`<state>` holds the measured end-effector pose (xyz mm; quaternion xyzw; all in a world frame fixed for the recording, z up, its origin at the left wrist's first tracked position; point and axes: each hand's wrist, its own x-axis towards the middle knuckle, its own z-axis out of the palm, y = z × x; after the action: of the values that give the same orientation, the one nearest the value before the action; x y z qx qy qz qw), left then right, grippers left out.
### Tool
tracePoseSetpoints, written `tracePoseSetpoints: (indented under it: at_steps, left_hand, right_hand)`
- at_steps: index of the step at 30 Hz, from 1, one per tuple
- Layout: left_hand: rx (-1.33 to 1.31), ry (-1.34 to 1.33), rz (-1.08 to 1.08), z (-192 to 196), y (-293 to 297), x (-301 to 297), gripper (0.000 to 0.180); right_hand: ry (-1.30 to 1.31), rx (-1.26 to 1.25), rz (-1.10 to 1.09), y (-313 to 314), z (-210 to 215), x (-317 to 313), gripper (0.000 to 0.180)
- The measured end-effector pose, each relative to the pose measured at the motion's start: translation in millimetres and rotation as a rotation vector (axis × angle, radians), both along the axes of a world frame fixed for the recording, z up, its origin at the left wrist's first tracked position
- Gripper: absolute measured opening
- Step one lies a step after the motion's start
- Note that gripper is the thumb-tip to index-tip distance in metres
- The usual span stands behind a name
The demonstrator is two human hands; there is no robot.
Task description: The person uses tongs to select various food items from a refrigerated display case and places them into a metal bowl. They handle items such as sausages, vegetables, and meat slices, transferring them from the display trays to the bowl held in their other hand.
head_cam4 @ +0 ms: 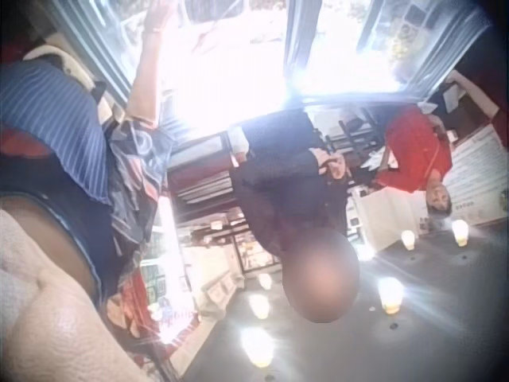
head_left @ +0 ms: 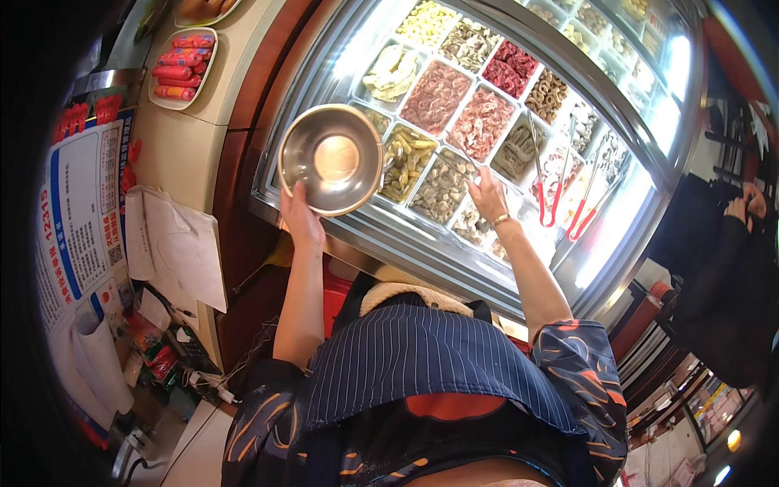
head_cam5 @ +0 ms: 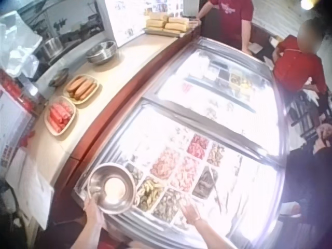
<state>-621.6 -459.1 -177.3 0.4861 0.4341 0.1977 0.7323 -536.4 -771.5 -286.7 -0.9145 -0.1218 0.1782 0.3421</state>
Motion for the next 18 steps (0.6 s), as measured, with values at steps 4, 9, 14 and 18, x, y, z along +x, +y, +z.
tracePoseSetpoints:
  at_steps: [4, 9, 14, 18]
  left_hand:
    - [0.006, 0.049, -0.022, -13.8, -1.8, 15.7, 0.018]
    - [0.000, 0.118, -0.037, -15.1, 3.9, 23.4, 0.023]
    - [-0.022, 0.143, -0.032, -12.7, 6.2, 30.9, 0.026]
    - [-0.019, 0.127, -0.057, -31.9, 8.5, 32.6, 0.026]
  right_hand:
    - [0.077, -0.352, 0.146, 48.3, 28.2, 61.0, 0.027]
    - [-0.178, -0.572, 0.385, 81.6, -8.5, 106.7, 0.022]
    - [-0.189, -0.601, 0.484, 100.6, -33.3, 120.4, 0.018]
    - [-0.158, -0.584, 0.518, 104.3, -37.3, 119.0, 0.019]
